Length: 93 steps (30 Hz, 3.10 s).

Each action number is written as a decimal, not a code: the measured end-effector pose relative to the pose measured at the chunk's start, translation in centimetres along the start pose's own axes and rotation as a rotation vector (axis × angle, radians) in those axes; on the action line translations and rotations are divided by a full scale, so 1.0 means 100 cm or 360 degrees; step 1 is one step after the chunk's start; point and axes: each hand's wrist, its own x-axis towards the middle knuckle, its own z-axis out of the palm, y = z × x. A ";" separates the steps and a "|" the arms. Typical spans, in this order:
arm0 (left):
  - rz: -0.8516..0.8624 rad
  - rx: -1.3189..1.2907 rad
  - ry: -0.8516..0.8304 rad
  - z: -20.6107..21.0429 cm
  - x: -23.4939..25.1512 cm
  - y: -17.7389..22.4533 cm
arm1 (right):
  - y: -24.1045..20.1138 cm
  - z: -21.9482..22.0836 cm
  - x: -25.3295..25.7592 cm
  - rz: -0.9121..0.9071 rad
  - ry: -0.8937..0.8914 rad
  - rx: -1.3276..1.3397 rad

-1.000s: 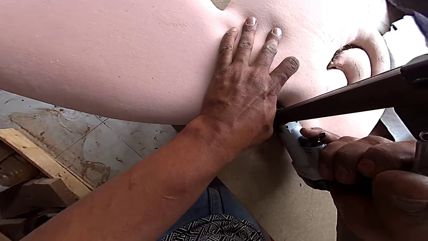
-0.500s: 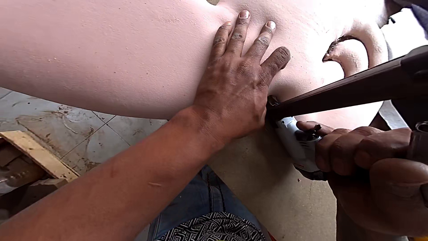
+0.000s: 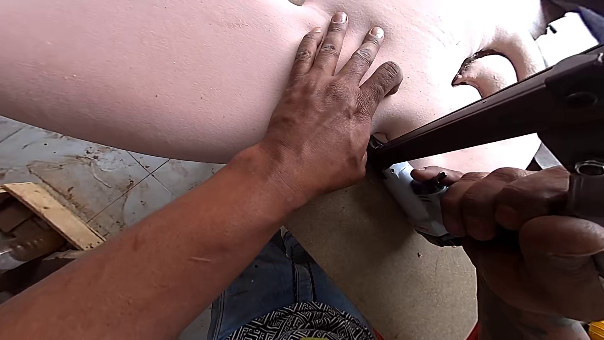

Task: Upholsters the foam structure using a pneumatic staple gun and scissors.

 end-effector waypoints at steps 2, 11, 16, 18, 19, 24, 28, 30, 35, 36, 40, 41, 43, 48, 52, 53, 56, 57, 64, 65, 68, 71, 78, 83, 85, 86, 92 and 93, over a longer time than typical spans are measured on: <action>-0.0020 0.0000 -0.0003 0.000 0.000 0.001 | 0.001 0.000 -0.001 0.0009 0.0006 -0.0010; -0.0032 0.0025 -0.0018 0.000 0.001 0.002 | 0.002 0.003 0.001 -0.0041 0.0036 -0.0057; 0.0017 0.0032 0.0001 -0.003 0.002 0.000 | -0.009 -0.008 -0.026 0.0003 0.0106 -0.0228; 0.0016 0.0029 -0.0005 -0.001 0.001 -0.001 | -0.012 -0.006 -0.027 -0.0026 0.0112 -0.0280; 0.0011 0.0024 -0.0004 0.000 0.001 0.000 | -0.013 -0.004 -0.024 -0.0046 0.0116 -0.0295; -0.0048 -0.0006 0.0052 0.002 0.000 0.001 | -0.013 0.010 -0.005 -0.0072 0.0089 -0.0419; -0.0054 -0.0032 0.0077 0.004 0.000 0.000 | -0.011 0.020 -0.004 -0.0063 0.0166 -0.0472; -0.0031 -0.0040 0.0093 0.005 0.000 -0.001 | -0.011 0.020 -0.001 -0.0040 0.0158 -0.0545; 0.0001 -0.0073 0.0137 0.006 -0.002 -0.003 | -0.007 0.021 0.002 -0.0048 0.0183 -0.0531; 0.0002 -0.0083 0.0147 0.007 -0.003 -0.003 | -0.006 0.022 0.002 -0.0067 0.0190 -0.0529; -0.0002 -0.0116 0.0142 0.008 -0.002 -0.003 | -0.004 0.021 0.004 -0.0089 0.0184 -0.0507; 0.0003 -0.0124 0.0149 0.008 -0.002 -0.004 | -0.003 0.020 0.005 -0.0087 0.0181 -0.0506; 0.0004 -0.0132 0.0150 0.009 -0.002 -0.004 | -0.003 0.018 0.005 -0.0074 0.0137 -0.0497; -0.0011 -0.0137 0.0159 0.009 0.000 -0.005 | 0.001 0.012 0.009 -0.0095 0.0073 -0.0426; -0.0016 -0.0151 0.0167 0.009 0.000 -0.005 | 0.002 0.011 0.010 -0.0111 0.0084 -0.0430; -0.0014 -0.0153 0.0176 0.010 0.000 -0.004 | 0.002 0.011 0.010 -0.0112 0.0087 -0.0426; -0.0009 -0.0137 0.0191 0.011 0.000 -0.004 | 0.001 0.008 0.012 -0.0105 0.0059 -0.0417; -0.0008 -0.0133 0.0188 0.011 0.000 -0.004 | 0.001 0.008 0.012 -0.0100 0.0048 -0.0406; 0.0000 -0.0129 0.0177 0.009 0.001 -0.005 | 0.005 0.006 0.010 -0.0124 0.0059 -0.0345; 0.0001 -0.0128 0.0173 0.008 0.001 -0.005 | 0.005 0.006 0.010 -0.0126 0.0072 -0.0330; 0.0008 -0.0123 0.0182 0.009 0.002 -0.005 | 0.004 0.006 0.013 -0.0103 0.0101 -0.0314; 0.0016 -0.0082 0.0212 0.009 0.003 -0.006 | 0.001 0.008 0.015 -0.0092 0.0147 -0.0273; -0.0025 -0.0002 0.0253 0.007 0.004 -0.001 | -0.025 -0.010 -0.030 0.0013 0.0147 -0.0375; -0.0101 0.0142 0.0311 0.002 0.016 0.010 | -0.033 -0.021 -0.083 0.0063 0.0266 -0.0194; -0.0046 0.0221 0.0315 -0.004 0.024 0.012 | -0.031 -0.008 -0.091 0.0065 0.0391 -0.0015; 0.0017 0.0252 0.0261 -0.009 0.028 0.011 | -0.029 0.001 -0.093 0.0050 0.0475 0.0051; 0.0631 0.0147 -0.0214 -0.053 0.118 -0.021 | -0.012 0.074 -0.081 0.0039 0.1045 0.0241; 0.0776 0.0080 -0.0215 -0.050 0.141 -0.025 | -0.009 0.090 -0.074 0.0032 0.1148 0.0274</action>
